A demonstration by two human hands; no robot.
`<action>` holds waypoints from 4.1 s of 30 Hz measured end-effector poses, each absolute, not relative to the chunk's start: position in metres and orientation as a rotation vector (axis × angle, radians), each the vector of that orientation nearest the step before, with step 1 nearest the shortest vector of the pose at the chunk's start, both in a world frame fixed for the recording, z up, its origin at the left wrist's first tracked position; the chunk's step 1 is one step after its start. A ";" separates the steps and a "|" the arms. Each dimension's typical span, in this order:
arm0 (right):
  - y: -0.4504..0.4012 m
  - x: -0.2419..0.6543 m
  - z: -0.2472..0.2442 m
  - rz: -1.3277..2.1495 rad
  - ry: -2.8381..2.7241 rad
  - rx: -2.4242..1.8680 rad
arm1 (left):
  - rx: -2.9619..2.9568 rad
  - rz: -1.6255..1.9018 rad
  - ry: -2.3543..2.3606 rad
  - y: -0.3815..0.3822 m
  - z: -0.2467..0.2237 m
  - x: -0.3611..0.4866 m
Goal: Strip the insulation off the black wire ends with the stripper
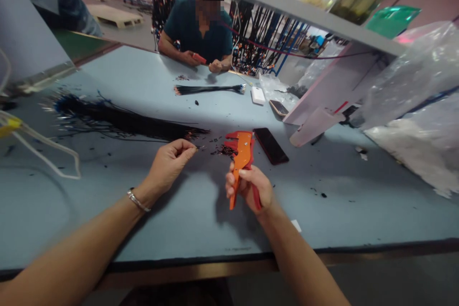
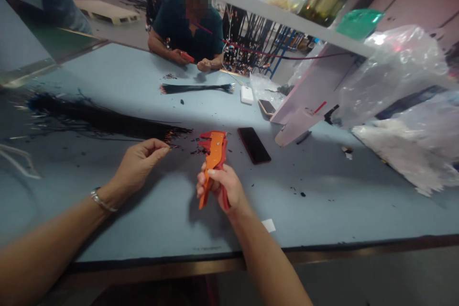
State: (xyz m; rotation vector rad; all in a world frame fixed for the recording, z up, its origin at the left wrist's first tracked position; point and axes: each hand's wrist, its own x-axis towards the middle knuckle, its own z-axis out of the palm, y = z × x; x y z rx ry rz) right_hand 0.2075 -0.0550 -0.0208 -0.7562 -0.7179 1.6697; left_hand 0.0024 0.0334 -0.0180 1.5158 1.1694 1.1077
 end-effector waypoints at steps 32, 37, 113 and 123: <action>-0.061 0.190 -0.028 -0.272 -2.054 -1.370 | 1.050 1.057 0.935 0.012 -0.018 0.020; -0.062 0.190 -0.026 -0.202 -2.068 -1.379 | 0.975 1.093 0.944 0.011 -0.013 0.020; -0.067 0.189 0.004 1.197 -1.550 -1.348 | 1.854 0.997 1.187 -0.004 -0.004 0.020; -0.073 0.173 -0.007 0.226 -1.919 -1.495 | 1.769 1.171 1.022 -0.006 -0.016 0.019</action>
